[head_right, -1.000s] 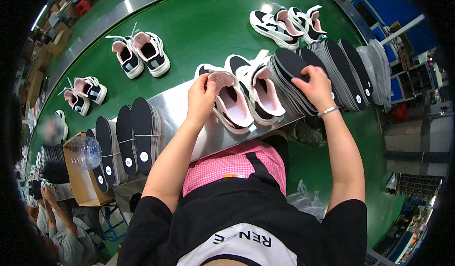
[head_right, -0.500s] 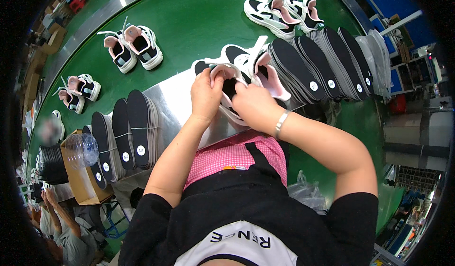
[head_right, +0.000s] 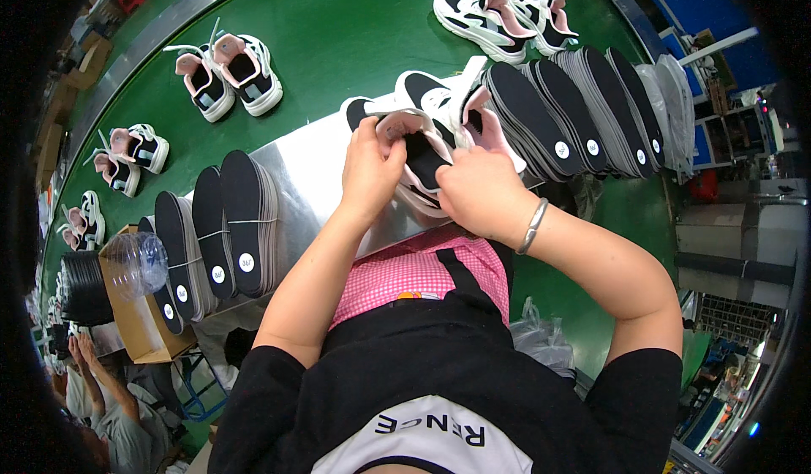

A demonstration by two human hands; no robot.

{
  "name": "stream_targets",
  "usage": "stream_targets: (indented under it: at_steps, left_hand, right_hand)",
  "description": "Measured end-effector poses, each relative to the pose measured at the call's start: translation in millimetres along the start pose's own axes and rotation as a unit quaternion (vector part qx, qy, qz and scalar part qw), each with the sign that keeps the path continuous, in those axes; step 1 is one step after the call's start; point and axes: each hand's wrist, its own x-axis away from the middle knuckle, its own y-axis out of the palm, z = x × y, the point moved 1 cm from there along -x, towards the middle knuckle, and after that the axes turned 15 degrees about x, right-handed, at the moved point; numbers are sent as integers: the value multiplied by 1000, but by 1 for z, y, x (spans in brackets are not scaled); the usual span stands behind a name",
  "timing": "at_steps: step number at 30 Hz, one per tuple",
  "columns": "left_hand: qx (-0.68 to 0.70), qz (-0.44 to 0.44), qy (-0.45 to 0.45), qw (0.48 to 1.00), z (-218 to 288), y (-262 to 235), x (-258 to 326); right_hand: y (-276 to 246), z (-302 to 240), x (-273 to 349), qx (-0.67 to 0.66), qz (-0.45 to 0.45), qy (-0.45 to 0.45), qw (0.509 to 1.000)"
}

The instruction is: The person takes shoes from a conveyor belt, inserts foam insoles into the interior of each shoe by hand, and places the completed shoes back onto the belt.

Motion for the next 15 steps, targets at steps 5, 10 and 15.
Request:
stream_targets:
  at_steps: [5, 10, 15]
  left_hand:
    - [32, -7, 0, 999, -4, -1, 4]
    - [15, 1, 32, 999, 0, -3, 9]
    - [48, -8, 25, 998, -1, 1, 9]
  right_hand:
    - [24, -10, -20, 28, 56, -48, 997]
    - [36, -15, -34, 30, 55, -62, 996]
    - [48, -11, -50, -69, -27, -15, 997]
